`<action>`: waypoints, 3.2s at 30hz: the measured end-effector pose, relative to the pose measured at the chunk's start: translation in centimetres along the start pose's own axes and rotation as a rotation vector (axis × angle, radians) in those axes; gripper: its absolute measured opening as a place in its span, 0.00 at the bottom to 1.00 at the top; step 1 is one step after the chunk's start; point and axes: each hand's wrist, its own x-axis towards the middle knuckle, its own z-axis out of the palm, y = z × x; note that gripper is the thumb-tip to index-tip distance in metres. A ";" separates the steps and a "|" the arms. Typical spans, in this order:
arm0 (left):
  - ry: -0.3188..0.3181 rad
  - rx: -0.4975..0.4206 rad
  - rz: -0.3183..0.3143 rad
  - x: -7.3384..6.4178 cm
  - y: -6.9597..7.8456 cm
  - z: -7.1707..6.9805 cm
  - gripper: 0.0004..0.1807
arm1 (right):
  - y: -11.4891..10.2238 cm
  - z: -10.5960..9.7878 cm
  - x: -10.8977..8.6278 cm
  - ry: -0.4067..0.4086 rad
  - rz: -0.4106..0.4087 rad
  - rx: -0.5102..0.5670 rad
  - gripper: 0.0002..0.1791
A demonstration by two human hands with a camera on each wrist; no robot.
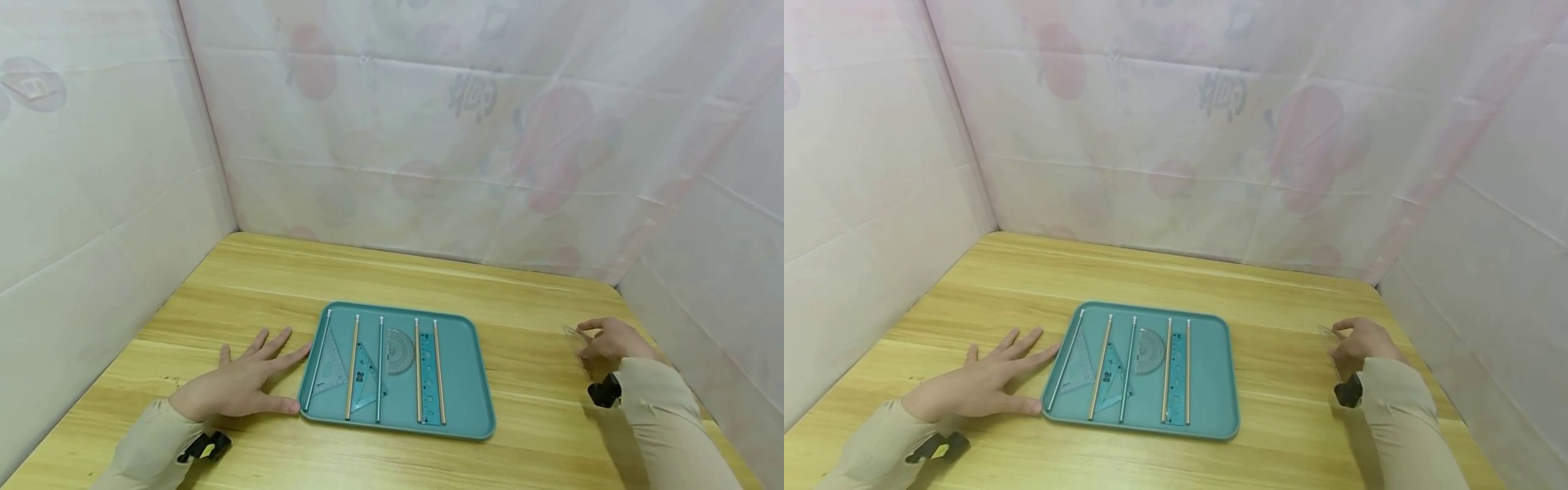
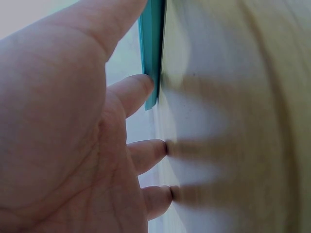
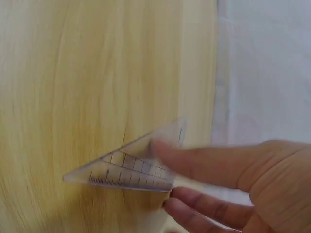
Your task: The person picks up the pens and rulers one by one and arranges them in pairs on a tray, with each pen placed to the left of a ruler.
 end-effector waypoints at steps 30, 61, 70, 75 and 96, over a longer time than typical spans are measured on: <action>-0.001 -0.001 0.000 0.0 0.1 -0.2 0.55 | -1.4 0.2 0.8 0.045 0.020 0.019 0.43; 0.000 -0.002 -0.004 -0.4 0.4 -0.2 0.55 | -0.3 -0.3 1.3 -0.037 0.036 0.054 0.41; 0.001 -0.004 -0.003 -0.5 0.4 -0.2 0.55 | 0.6 -0.3 1.1 -0.048 0.025 0.083 0.43; -0.001 -0.005 -0.005 -0.5 0.4 -0.2 0.55 | 0.6 -0.3 0.9 -0.018 0.025 0.080 0.37; 0.001 -0.009 -0.003 -0.2 0.2 0.0 0.55 | 0.3 -1.1 -0.5 0.084 -0.043 0.073 0.20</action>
